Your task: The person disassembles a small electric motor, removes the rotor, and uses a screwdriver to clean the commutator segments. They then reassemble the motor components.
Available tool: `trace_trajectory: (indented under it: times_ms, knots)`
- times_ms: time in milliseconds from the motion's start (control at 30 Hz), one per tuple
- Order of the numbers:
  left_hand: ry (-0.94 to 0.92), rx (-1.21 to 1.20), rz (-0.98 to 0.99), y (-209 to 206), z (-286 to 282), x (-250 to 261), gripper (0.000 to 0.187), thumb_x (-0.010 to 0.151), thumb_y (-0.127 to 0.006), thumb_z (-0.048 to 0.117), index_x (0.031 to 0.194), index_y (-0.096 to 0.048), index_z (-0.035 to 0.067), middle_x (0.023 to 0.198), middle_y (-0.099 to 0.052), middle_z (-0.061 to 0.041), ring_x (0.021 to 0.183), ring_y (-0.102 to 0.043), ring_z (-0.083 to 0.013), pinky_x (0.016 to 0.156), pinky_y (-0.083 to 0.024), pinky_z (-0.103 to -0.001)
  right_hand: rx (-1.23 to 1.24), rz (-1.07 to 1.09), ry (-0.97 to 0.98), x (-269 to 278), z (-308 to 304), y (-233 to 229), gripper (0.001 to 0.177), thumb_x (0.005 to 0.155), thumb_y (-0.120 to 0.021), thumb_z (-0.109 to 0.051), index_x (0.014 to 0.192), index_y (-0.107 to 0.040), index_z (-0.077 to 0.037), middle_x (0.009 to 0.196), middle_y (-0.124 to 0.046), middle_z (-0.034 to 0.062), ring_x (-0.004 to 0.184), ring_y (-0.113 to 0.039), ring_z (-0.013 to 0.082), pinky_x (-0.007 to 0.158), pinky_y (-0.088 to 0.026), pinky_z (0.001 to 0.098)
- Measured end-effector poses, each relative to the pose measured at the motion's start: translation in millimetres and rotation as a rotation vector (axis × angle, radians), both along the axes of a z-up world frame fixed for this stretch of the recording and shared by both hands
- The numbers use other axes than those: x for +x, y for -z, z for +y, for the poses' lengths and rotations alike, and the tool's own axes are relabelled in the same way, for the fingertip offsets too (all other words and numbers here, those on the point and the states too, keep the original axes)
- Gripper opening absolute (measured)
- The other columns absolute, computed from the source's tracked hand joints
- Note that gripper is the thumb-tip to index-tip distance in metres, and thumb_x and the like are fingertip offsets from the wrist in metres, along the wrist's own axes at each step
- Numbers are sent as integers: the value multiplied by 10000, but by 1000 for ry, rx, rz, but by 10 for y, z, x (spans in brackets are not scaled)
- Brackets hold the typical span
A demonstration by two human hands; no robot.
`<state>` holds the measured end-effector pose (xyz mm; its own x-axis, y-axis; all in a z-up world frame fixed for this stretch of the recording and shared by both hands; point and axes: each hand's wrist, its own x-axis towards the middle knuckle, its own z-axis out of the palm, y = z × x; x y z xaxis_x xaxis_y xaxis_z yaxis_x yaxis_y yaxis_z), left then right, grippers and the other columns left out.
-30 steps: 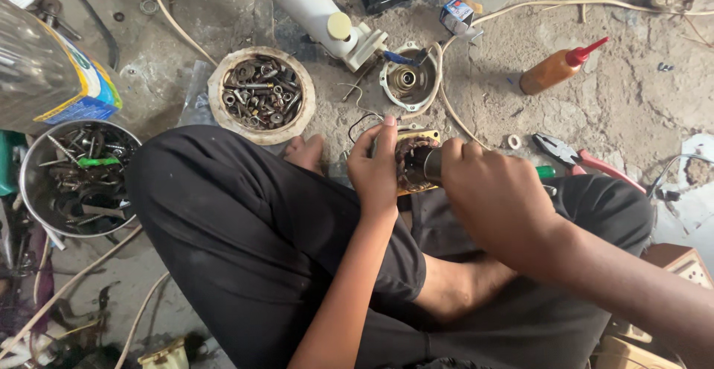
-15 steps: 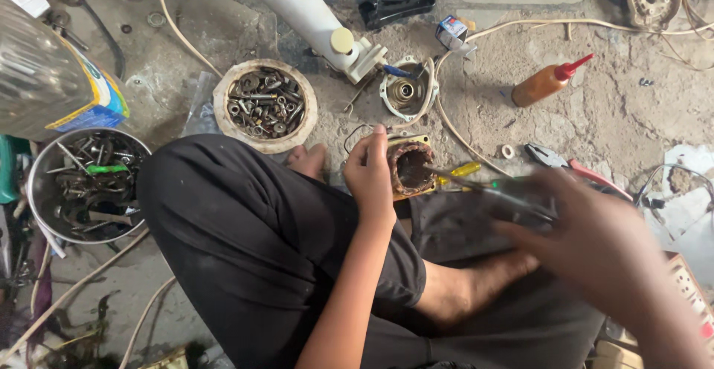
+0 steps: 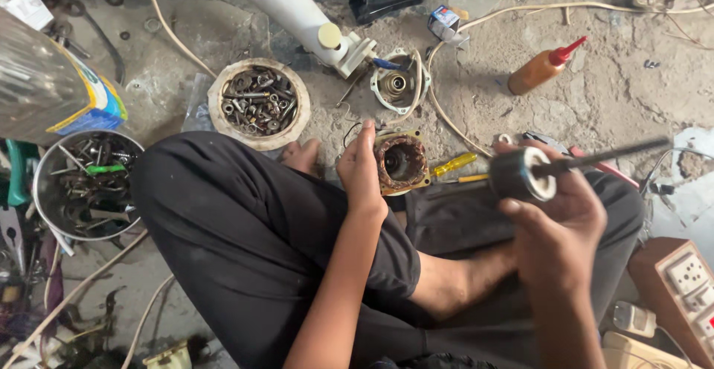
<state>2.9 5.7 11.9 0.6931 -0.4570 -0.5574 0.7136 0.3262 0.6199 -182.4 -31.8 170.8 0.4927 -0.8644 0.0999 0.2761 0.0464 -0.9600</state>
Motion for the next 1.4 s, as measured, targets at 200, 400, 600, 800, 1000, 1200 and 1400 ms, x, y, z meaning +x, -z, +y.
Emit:
trace_trajectory:
  times_ms: [200, 400, 600, 800, 1000, 1200, 1400]
  knots:
    - [1, 34, 50, -87, 1, 28, 280, 950, -710, 310, 947, -761, 35, 887, -708, 47, 790, -619, -50, 733, -509, -246, 77, -29, 23, 145, 17, 141, 639, 853, -752, 65, 1435, -493, 113, 1365, -634, 264, 1306, -634, 347, 1181, -484, 459]
    - [7, 60, 63, -116, -29, 27, 271, 952, -706, 302, 975, -782, 42, 855, -694, 37, 746, -613, -64, 692, -517, -253, 145, -26, 36, 91, -55, 224, 659, 838, -758, 35, 1434, -491, 122, 1336, -649, 271, 1246, -648, 356, 1143, -475, 466]
    - [24, 107, 112, -260, 6, 51, 268, 933, -696, 303, 980, -781, 54, 850, -706, 41, 753, -636, -65, 684, -533, -257, 190, -16, 29, 62, -84, 257, 642, 861, -750, -24, 1425, -483, 128, 1312, -644, 254, 1213, -659, 356, 1116, -489, 472]
    - [48, 125, -10, -108, -36, 32, 319, 965, -721, 322, 942, -763, 7, 798, -624, 16, 683, -530, -89, 614, -439, -258, 407, 209, -109, -187, -224, 228, 600, 978, -589, -323, 1436, -537, 62, 1127, -684, 183, 967, -693, 261, 843, -551, 377]
    - [64, 33, -118, -110, 1, -13, 304, 969, -733, 282, 883, -741, -9, 791, -624, 39, 710, -495, -49, 643, -394, -237, 494, 756, -265, -72, -192, 184, 425, 951, -607, -369, 1187, -631, -16, 860, -634, 128, 671, -618, 185, 579, -481, 299]
    - [80, 56, -122, -234, -22, -17, 265, 944, -728, 257, 881, -737, -1, 794, -640, 33, 723, -542, -57, 660, -447, -240, 539, 983, -327, 484, -327, 83, 431, 910, -621, -466, 1006, -663, -48, 640, -651, 83, 455, -539, 128, 409, -398, 260]
    - [55, 14, -158, -223, -47, -16, 274, 956, -737, 253, 882, -732, -11, 810, -645, 23, 735, -549, -56, 659, -451, -230, 577, 1026, -351, 695, -360, 167, 519, 897, -640, -516, 862, -691, -1, 606, -657, 82, 427, -548, 127, 391, -422, 251]
